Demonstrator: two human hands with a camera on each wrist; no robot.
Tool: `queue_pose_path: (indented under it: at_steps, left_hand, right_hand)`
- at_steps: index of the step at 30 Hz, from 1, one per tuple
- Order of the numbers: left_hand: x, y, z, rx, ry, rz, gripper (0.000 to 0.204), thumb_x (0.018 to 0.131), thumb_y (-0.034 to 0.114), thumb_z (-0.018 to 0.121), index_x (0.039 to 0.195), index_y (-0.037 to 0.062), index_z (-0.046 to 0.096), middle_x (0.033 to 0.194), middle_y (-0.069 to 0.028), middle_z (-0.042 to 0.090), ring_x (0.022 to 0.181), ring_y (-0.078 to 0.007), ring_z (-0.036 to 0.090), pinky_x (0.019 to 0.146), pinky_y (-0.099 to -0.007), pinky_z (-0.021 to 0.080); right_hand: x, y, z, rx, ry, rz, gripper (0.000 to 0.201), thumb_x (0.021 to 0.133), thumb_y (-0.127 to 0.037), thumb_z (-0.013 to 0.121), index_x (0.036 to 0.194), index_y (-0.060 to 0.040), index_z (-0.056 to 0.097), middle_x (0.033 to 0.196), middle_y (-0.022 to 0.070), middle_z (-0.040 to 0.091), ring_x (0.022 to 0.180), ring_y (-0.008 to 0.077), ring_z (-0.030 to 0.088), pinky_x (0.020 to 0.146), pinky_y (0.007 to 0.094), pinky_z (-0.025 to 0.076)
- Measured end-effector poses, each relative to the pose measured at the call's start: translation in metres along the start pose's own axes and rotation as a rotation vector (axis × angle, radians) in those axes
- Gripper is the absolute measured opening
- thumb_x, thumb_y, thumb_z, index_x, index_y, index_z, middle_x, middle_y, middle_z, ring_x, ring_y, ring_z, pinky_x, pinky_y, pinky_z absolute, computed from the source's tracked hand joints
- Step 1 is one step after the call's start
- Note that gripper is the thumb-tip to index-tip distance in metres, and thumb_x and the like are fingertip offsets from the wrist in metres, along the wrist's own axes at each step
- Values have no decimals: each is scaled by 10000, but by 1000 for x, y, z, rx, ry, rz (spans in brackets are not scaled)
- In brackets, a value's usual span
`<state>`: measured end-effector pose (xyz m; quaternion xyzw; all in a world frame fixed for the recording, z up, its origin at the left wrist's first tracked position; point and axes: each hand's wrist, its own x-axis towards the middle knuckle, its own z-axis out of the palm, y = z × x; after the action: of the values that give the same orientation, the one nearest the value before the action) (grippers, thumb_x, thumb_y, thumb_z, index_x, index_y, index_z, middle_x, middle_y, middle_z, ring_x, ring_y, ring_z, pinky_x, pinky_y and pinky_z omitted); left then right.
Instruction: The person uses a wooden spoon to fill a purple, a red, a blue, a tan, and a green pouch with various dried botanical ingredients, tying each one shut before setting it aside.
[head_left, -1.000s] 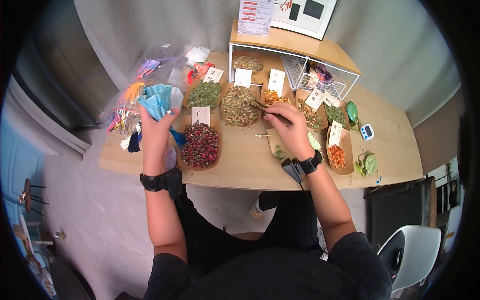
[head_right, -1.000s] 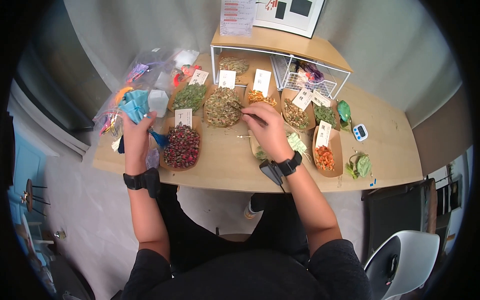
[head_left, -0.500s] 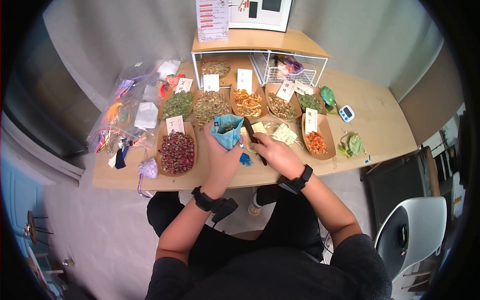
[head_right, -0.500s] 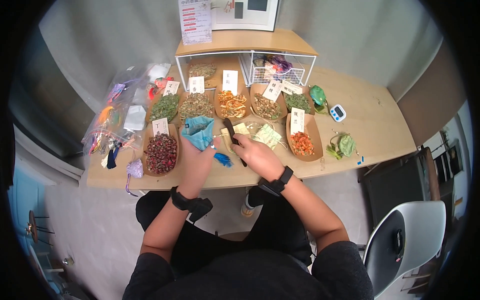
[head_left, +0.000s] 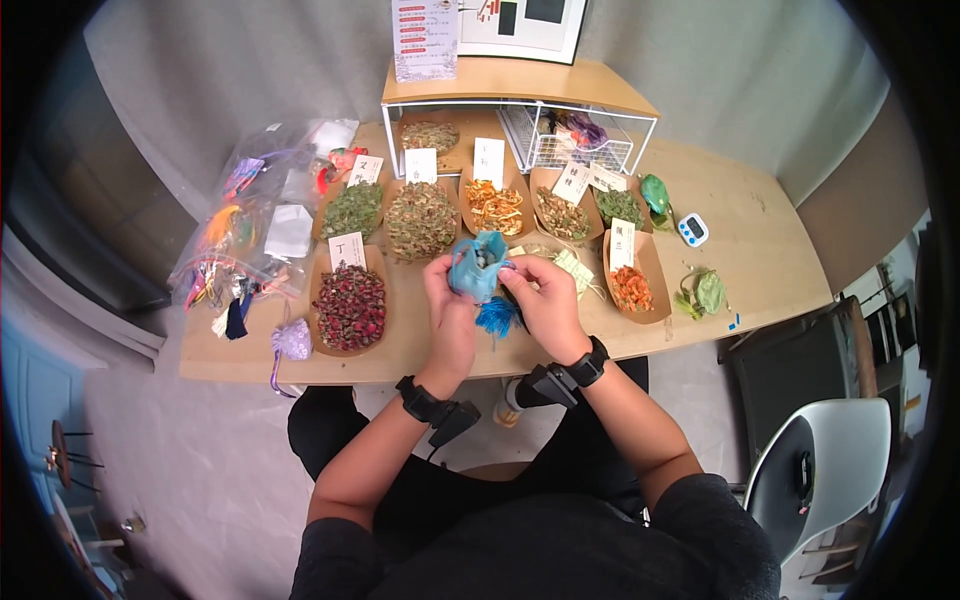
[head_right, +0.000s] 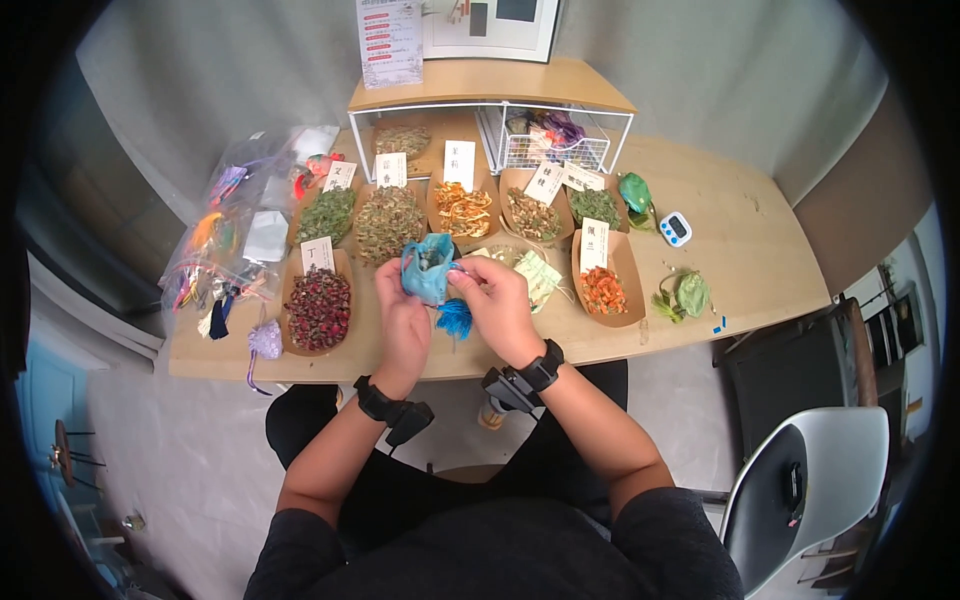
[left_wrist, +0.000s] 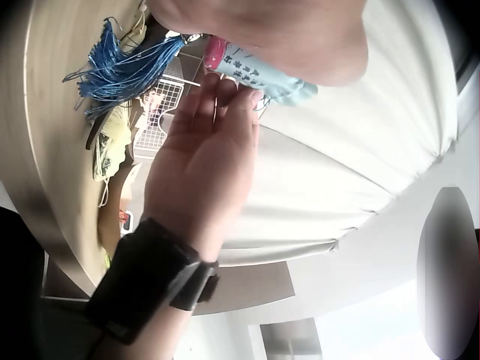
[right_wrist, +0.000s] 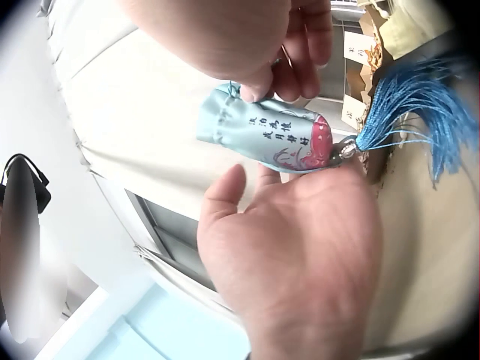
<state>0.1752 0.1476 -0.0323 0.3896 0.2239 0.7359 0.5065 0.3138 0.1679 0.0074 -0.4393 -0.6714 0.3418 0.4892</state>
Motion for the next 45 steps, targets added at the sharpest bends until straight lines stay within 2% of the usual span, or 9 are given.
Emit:
queue_pose_path:
  at_steps: [2,5,8,11,20,29,35,41,45]
  left_hand:
    - [0,6,0,-174,0,-43,240,1058,136,477,1268,29,428,1243,-73,499,1182,-124,499,1045,-291,399]
    - [3,0,-11,-100,48,-109,159,1066,95,460,1203,40,518,1204,-81,592,1154,-127,560,1003,-302,441]
    - [-2,10,1,24,102,-118,120,1031,40,535,1143,23,577,1154,-85,657,1080,-108,607,937,-265,476]
    - [-1,6,-10,127,138,-112,130,978,-7,615,1106,16,609,1127,-100,692,1004,-102,645,875,-237,500]
    - [2,11,-16,90,83,-116,171,971,1,626,1136,27,592,1121,-99,693,972,-132,656,845,-263,524]
    - [4,15,-15,-140,78,-358,182,983,27,592,1164,28,567,1062,-68,642,951,-152,627,838,-297,509]
    - [2,17,-17,155,-119,-341,235,950,40,672,1162,28,574,1050,-52,646,937,-109,627,789,-262,517]
    - [-1,13,-13,445,-125,-292,152,917,15,705,1059,9,650,888,-6,666,829,-89,642,748,-233,524]
    - [-2,21,-11,789,-111,-142,80,945,62,662,950,-18,671,799,-53,667,762,-103,634,695,-283,508]
  right_hand:
    - [-4,1,1,-7,49,-40,152,933,-64,703,1050,33,718,860,70,720,784,116,661,717,267,539]
    - [-7,13,4,206,34,78,172,933,-65,702,1075,32,718,890,86,738,781,109,664,719,266,540]
    - [-9,12,2,30,50,-59,177,942,-67,697,1083,36,722,897,83,746,774,101,666,718,259,540]
    - [-10,3,-5,-57,54,-21,169,956,-69,685,1085,29,729,902,63,747,794,91,671,720,253,540]
    - [-5,30,-25,174,-5,141,193,1001,-64,615,1126,69,679,902,52,726,806,85,667,750,235,529]
    - [-2,40,-24,214,48,247,176,1004,-102,616,1087,34,692,851,8,704,735,54,629,679,220,508]
    - [0,38,-20,167,73,234,179,1006,-116,618,1077,28,696,839,-5,699,709,44,616,658,220,507]
    - [-5,33,-13,184,85,210,167,1002,-110,627,1084,16,700,832,-10,691,708,39,601,651,214,497]
    - [1,32,-27,60,91,150,193,1029,-164,591,1014,8,679,802,-16,660,689,40,577,632,216,486]
